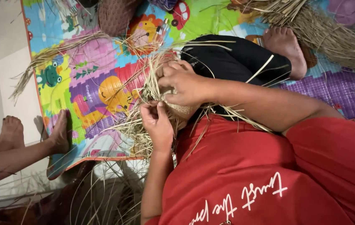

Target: Weaving a basket using dried straw fibers while sitting on a mat on the floor.

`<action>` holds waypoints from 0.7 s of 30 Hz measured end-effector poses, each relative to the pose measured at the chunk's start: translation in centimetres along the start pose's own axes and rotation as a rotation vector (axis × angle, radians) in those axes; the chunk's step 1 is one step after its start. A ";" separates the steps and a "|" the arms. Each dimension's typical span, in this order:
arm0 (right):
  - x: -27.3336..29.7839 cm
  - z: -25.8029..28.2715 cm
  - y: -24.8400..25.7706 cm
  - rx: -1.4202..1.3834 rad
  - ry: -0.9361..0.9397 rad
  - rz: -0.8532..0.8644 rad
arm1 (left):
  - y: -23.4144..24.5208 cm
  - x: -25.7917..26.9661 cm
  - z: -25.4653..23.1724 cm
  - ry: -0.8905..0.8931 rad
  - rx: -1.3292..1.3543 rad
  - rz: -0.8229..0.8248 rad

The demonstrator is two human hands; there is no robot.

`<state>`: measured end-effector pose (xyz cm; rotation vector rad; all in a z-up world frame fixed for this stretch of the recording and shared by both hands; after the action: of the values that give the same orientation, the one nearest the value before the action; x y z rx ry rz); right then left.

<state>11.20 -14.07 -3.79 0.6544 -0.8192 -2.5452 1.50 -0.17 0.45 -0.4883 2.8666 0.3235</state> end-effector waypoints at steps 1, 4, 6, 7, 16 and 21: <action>0.1 0.7 0.6 0.000 -0.003 -0.002 | -0.1 0.1 0.0 0.000 0.000 0.004; 0.1 2.3 1.5 -0.025 -0.036 0.054 | -0.1 0.3 0.0 0.023 0.019 0.011; 0.2 2.5 0.9 0.013 -0.071 -0.011 | -0.1 0.3 0.0 0.032 0.070 0.018; 0.2 2.8 0.7 0.014 -0.071 -0.010 | -0.2 0.4 0.0 0.032 0.071 0.016; -0.2 3.6 0.5 0.221 -0.003 -0.193 | 0.2 -0.3 0.9 0.038 0.041 0.046; 0.0 2.8 0.4 0.193 -0.014 -0.172 | 0.9 -1.0 -1.1 0.162 0.050 -0.034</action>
<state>9.79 -13.13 -1.57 0.7988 -1.0656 -2.6471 1.94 0.72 1.87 -0.5778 3.0102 0.2143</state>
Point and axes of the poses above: each hand's wrist, its own x-axis away from the middle knuckle, its own y-axis out of the back of the hand, z = x × y, the point moved 1 cm from there along -x, towards the middle knuckle, and after that the axes turned 3 degrees about -y, right-handed, at the moved point
